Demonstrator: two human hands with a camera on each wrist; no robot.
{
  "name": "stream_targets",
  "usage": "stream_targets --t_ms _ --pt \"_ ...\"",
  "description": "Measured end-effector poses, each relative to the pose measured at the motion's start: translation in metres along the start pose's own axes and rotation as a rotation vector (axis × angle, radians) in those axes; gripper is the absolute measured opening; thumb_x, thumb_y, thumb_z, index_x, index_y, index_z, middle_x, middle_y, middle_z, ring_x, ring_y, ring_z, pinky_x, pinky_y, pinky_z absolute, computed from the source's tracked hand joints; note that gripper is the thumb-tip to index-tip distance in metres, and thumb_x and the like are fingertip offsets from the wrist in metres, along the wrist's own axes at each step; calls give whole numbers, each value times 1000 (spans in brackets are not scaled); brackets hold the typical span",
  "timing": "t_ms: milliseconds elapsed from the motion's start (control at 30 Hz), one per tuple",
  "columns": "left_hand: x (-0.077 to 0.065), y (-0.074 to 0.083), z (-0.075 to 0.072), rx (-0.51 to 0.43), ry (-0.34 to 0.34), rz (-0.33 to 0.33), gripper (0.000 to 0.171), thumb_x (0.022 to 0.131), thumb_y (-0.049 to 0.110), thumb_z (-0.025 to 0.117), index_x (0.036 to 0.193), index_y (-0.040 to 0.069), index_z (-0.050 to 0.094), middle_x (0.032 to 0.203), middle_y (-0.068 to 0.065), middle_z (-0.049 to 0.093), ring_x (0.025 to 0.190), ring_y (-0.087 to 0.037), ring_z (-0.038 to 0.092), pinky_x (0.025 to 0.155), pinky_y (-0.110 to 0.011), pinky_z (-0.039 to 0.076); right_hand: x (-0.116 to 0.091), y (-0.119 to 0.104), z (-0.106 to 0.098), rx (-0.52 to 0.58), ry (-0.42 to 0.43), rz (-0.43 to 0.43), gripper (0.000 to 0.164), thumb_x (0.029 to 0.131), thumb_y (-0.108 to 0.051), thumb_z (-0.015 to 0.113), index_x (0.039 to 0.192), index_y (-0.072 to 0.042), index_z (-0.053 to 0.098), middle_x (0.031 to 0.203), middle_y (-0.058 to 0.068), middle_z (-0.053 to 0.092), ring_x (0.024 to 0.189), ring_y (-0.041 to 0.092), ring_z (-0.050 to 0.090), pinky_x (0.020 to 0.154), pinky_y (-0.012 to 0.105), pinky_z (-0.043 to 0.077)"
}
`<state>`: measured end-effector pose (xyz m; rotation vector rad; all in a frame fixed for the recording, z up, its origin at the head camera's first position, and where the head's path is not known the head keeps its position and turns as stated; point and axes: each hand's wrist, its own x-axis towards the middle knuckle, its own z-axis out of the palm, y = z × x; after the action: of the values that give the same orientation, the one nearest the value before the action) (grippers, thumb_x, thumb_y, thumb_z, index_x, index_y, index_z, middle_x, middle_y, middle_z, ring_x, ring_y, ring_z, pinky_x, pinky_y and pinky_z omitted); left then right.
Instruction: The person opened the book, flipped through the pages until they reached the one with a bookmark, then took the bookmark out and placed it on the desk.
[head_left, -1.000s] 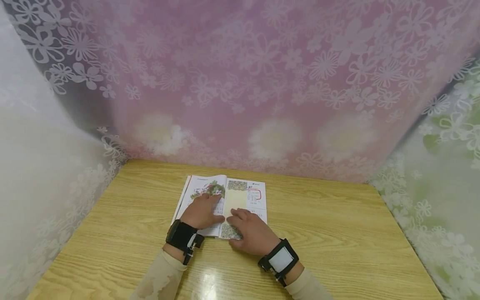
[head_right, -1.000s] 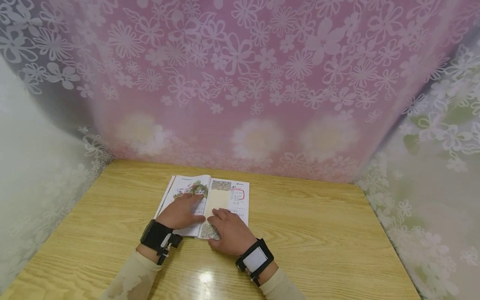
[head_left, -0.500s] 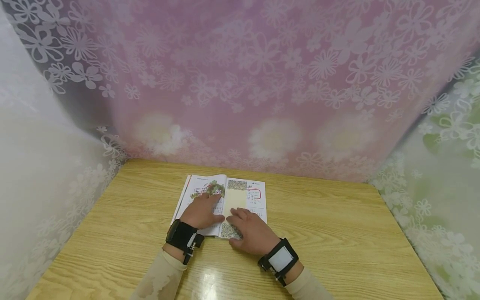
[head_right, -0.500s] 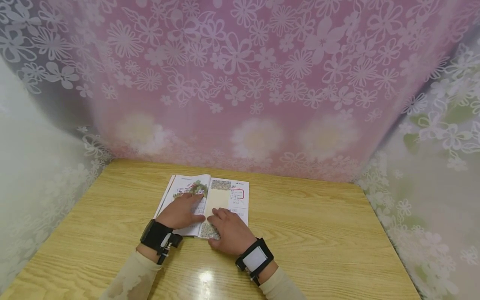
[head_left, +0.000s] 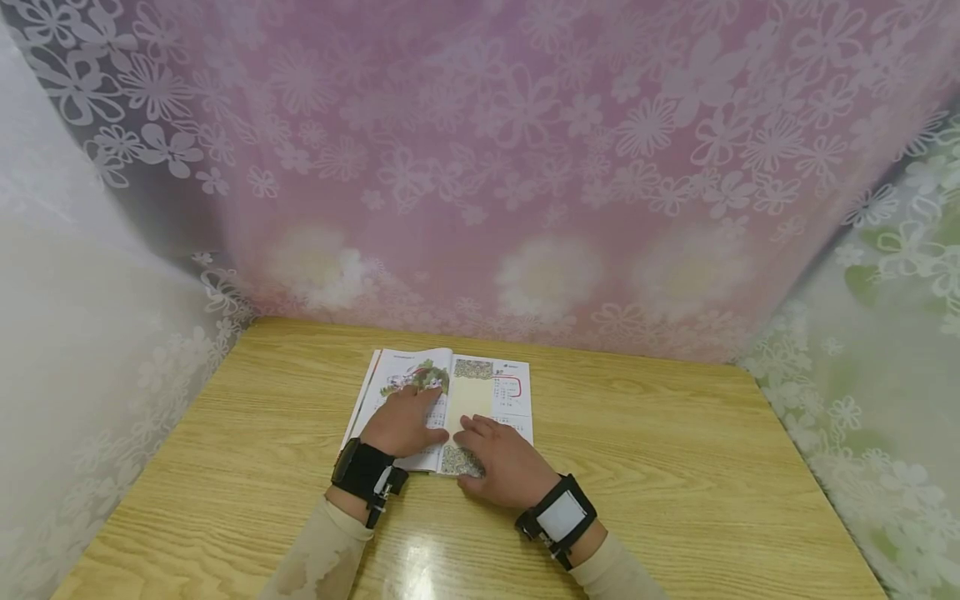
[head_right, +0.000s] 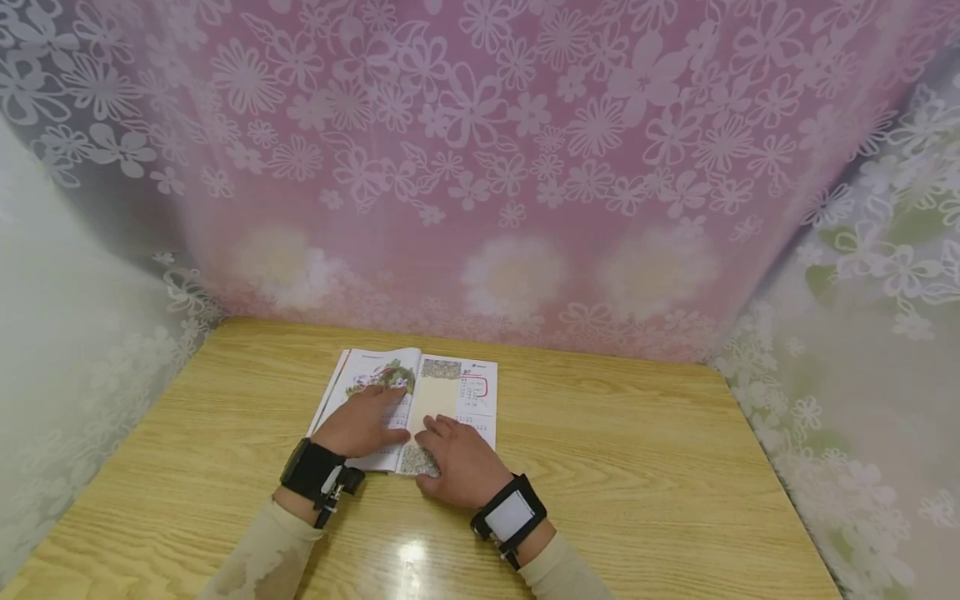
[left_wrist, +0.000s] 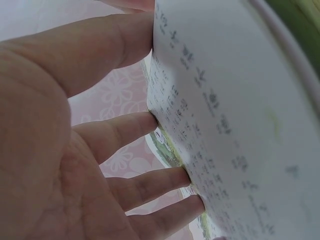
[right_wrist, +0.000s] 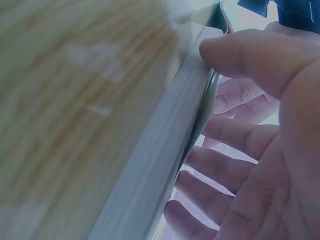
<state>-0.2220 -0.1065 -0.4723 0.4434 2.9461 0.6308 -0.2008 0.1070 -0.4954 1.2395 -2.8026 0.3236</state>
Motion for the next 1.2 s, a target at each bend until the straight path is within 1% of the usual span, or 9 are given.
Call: stream_targets --t_ms 233,433,567,700,800,900,1000,1100,1200 --pt "2 -1 3 11 9 6 74 84 42 71 145 10 45 138 -25 44 122 -44 45 88 -51 45 1 -3 -2 21 25 -2 50 86 -42 67 125 -11 61 139 14 49 129 29 45 104 42 35" --pt "2 -1 1 16 8 8 73 86 42 70 146 11 43 139 -24 44 123 -43 45 89 -51 44 3 -12 -1 -32 46 -33 42 87 -40 62 119 -13 65 134 12 55 124 30 51 99 43 40" --pt "2 2 -1 15 15 15 72 85 41 71 146 10 45 136 -24 46 121 -42 47 88 -50 45 0 -15 -6 -26 58 -84 32 95 -33 52 115 -15 69 128 10 59 120 27 54 98 38 42" --pt "3 2 2 19 15 16 73 85 41 71 145 10 45 136 -24 47 121 -41 47 88 -49 45 -7 -17 -15 6 31 -103 36 104 -28 39 119 -14 69 125 6 61 117 22 57 98 35 42" --pt "3 1 3 7 10 11 73 85 40 71 145 9 45 137 -24 46 122 -42 46 89 -50 44 -11 -16 -21 47 13 -123 34 105 -27 39 106 -16 71 103 -4 69 96 10 64 86 28 48" --pt "1 -1 4 -8 9 1 73 85 39 71 145 9 44 137 -24 46 123 -42 45 89 -50 44 -13 -13 -29 89 21 -168 30 105 -26 41 83 -20 61 70 -14 55 64 1 53 64 19 43" --pt "1 -3 6 -4 15 -2 73 85 41 71 146 10 45 137 -23 46 123 -42 45 90 -50 44 -16 -7 -44 43 105 -211 26 104 -24 42 81 -22 54 62 -15 42 56 0 42 56 18 36" --pt "2 -3 7 1 22 8 73 85 41 71 145 9 46 136 -23 47 122 -42 46 90 -50 44 -23 1 -68 -68 261 -211 26 105 -26 41 95 -18 64 71 -12 56 62 2 52 57 20 44" --pt "3 -1 7 -3 24 3 72 85 41 71 145 10 45 136 -23 47 122 -41 46 90 -50 43 -31 10 -93 -152 436 -174 30 104 -25 40 107 -10 67 87 -1 67 73 11 63 60 27 51"
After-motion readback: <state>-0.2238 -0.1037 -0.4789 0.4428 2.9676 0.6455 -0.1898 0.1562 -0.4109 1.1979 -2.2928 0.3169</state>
